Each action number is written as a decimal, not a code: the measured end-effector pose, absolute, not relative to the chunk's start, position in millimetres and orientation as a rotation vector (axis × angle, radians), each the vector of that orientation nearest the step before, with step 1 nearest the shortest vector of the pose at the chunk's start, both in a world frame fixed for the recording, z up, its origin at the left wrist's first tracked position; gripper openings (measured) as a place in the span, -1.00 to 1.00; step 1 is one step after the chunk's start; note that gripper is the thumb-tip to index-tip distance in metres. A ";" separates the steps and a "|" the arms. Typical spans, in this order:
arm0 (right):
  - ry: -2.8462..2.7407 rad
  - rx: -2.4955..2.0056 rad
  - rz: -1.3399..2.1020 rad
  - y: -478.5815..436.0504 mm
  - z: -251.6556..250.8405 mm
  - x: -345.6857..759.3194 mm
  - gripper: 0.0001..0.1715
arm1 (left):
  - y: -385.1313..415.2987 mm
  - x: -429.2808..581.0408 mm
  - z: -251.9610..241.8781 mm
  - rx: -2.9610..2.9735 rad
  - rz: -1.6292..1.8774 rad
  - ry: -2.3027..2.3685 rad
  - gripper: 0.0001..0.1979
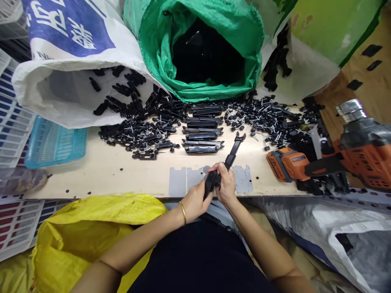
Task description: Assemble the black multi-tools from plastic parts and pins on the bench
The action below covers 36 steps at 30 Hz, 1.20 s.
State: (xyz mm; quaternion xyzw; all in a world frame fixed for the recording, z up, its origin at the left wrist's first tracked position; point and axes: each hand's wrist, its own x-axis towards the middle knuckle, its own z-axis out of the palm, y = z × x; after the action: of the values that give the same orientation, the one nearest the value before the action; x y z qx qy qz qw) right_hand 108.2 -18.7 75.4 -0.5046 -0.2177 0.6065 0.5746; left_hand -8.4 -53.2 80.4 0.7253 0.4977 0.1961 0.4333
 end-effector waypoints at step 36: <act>-2.519 -1.430 0.488 5.5 22.1 181.1 -0.61 | 32.3 -23.3 34.3 2.700 -0.106 1.118 -0.76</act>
State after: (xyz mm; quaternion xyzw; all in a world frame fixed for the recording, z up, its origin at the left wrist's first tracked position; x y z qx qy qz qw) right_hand 181.1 5.5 22.1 -0.4841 -0.8532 0.1653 0.1018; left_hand -23.3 32.3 34.3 0.9179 0.3800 -0.0361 0.1082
